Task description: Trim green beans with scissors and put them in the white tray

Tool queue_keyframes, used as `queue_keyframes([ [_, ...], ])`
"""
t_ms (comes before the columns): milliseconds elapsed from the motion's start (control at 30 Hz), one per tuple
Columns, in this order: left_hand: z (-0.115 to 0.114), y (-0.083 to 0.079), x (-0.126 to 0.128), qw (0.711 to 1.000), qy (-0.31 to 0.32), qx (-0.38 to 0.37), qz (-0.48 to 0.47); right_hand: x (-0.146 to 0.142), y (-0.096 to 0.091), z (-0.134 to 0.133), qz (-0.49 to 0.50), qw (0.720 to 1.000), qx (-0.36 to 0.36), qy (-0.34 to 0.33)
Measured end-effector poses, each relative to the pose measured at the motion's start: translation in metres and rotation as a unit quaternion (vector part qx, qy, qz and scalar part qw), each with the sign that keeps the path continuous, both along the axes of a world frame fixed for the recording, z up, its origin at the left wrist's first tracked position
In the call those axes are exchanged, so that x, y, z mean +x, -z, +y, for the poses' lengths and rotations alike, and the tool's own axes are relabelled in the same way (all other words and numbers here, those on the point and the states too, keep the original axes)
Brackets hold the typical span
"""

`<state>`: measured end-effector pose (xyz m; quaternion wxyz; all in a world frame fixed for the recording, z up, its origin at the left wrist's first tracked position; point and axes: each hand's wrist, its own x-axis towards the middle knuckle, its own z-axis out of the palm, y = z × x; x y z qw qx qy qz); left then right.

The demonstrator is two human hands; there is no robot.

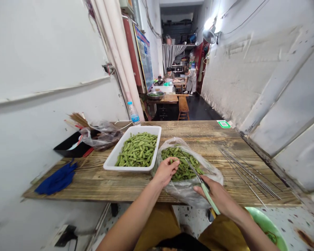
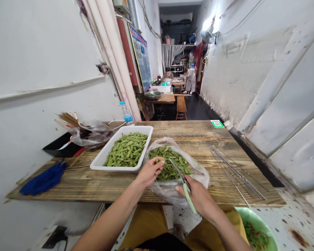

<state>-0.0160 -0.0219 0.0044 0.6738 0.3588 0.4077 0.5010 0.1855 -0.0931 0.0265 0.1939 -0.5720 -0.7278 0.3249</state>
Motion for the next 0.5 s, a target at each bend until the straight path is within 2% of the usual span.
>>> queue_keyframes([
  [233, -0.002, 0.001, 0.008, 0.999, 0.006, -0.030, -0.038, -0.010, -0.006, 0.001, 0.030, 1.000, 0.004, -0.002],
  [500, -0.011, -0.002, 0.010, 0.997, 0.012, -0.052, -0.054, -0.019, 0.001, 0.010, 0.017, 1.000, 0.009, -0.014],
])
